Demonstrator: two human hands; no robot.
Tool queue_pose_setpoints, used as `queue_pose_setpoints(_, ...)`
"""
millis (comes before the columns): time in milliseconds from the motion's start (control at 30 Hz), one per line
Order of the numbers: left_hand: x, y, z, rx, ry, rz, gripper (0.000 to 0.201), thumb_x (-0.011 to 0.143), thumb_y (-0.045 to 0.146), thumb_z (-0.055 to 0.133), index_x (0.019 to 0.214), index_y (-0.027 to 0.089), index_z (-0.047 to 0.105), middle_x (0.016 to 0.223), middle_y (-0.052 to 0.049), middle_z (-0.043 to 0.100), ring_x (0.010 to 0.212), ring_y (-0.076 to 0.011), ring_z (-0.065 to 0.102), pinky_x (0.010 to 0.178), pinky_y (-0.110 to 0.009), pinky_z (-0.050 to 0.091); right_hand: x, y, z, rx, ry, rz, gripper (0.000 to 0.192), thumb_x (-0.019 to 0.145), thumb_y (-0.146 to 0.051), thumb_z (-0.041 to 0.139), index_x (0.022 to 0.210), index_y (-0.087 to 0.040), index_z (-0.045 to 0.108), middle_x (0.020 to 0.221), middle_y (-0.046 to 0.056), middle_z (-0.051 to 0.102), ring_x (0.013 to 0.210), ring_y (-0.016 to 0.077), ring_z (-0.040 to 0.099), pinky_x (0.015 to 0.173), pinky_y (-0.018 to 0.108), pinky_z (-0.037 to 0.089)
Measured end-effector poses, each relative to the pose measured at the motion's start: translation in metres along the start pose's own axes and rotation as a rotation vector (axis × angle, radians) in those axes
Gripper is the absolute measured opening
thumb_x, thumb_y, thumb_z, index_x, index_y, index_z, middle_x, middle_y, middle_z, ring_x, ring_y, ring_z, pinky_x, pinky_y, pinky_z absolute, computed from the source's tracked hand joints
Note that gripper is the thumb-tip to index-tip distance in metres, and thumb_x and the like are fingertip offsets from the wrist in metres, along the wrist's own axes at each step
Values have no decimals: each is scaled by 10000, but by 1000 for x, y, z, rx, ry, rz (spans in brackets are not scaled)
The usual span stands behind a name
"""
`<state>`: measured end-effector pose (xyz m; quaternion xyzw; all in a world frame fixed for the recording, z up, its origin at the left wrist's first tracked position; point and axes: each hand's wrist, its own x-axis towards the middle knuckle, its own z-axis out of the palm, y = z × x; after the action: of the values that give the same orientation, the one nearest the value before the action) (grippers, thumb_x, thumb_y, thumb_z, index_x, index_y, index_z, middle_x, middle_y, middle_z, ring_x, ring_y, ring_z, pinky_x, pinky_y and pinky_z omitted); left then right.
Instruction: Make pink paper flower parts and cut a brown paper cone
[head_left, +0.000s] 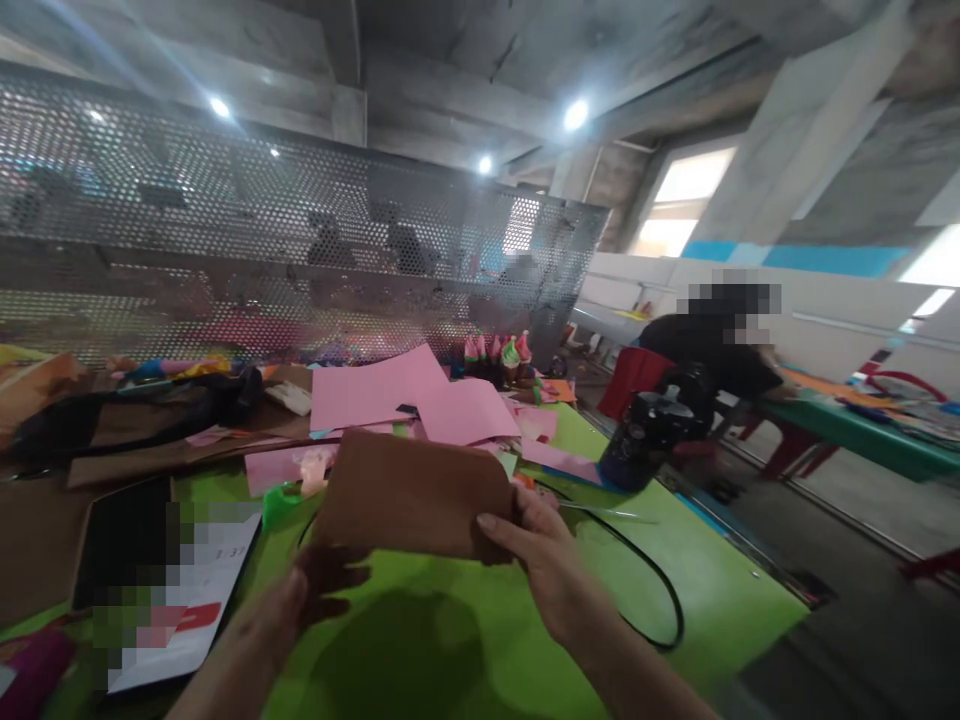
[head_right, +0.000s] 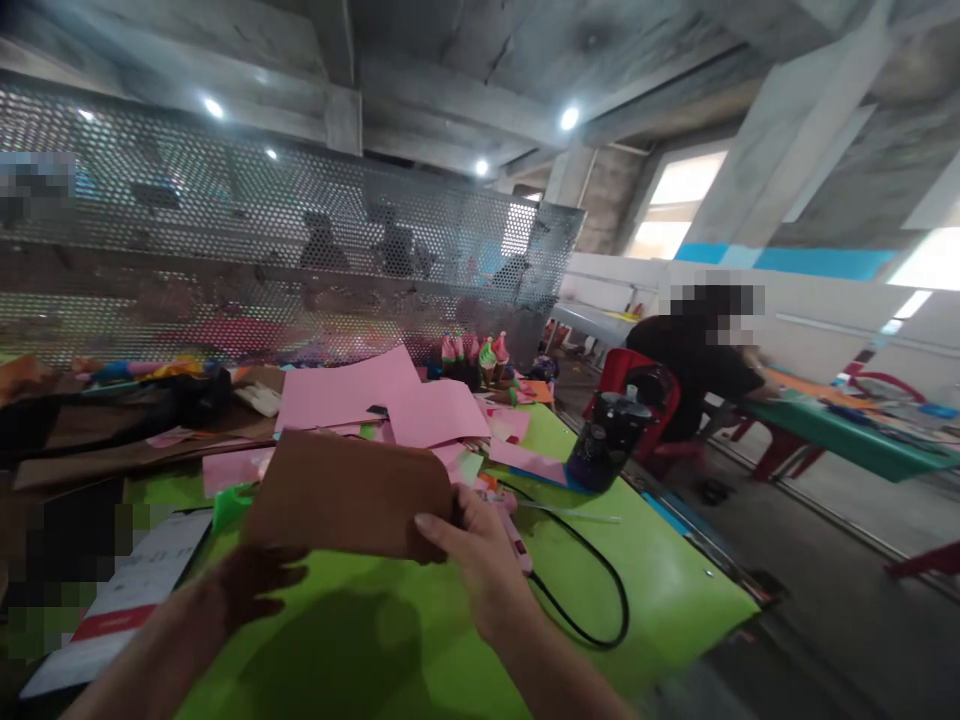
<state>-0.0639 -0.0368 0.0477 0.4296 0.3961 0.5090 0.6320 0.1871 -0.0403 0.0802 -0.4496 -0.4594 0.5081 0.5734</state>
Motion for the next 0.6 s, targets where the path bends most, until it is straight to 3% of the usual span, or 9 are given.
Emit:
queue_pose_setpoints(100,-4,-13,23,89,-150,-4,566,658,588,705,1095,229,680,1015,-118,719,981,-319,647,850,-427,521,-1,-1,15,61,-104,64,441,668,-209,760,1090,-180,635,958,31,705,905,195,625,795,283,470)
queue_pose_setpoints(133,-5,-15,31,135,-149,-9,558,652,583,711,1069,212,689,1016,-119,717,1016,-331,631,891,-442,505,-1,0,20,59,-137,93,439,656,-210,766,1075,-171,641,925,30,708,862,191,634,762,280,479)
queue_pose_setpoints(267,2,-9,46,321,139,-12,468,734,535,657,1051,192,678,1120,-93,687,1193,-315,539,1039,-445,410,-1,5,31,-21,-277,134,375,626,-275,804,952,-161,660,766,3,688,677,154,619,606,247,476)
queue_pose_setpoints(367,13,5,36,439,229,56,403,737,495,651,1011,202,693,1115,-75,694,1153,-326,571,962,-443,480,10,0,20,-219,-328,69,247,702,-343,754,819,-152,650,678,0,653,589,137,593,542,246,479)
queue_pose_setpoints(433,21,14,21,468,227,99,344,681,436,710,960,235,710,1108,-51,699,1178,-335,550,942,-424,494,27,-11,4,-422,-244,-60,191,776,-341,683,772,-155,641,656,7,648,579,138,598,547,253,490)
queue_pose_setpoints(500,30,18,6,528,294,232,325,613,392,749,907,257,721,1090,-43,703,1215,-350,510,968,-421,474,53,-25,-15,-657,-109,-230,148,839,-299,607,887,-169,659,724,17,673,631,143,616,602,263,494)
queue_pose_setpoints(600,40,15,-12,519,324,254,324,656,376,700,958,261,692,1094,-27,696,1133,-334,570,940,-429,486,99,-38,-45,-1066,-39,-421,245,824,-163,557,1045,-169,661,902,56,702,812,176,641,755,298,487)
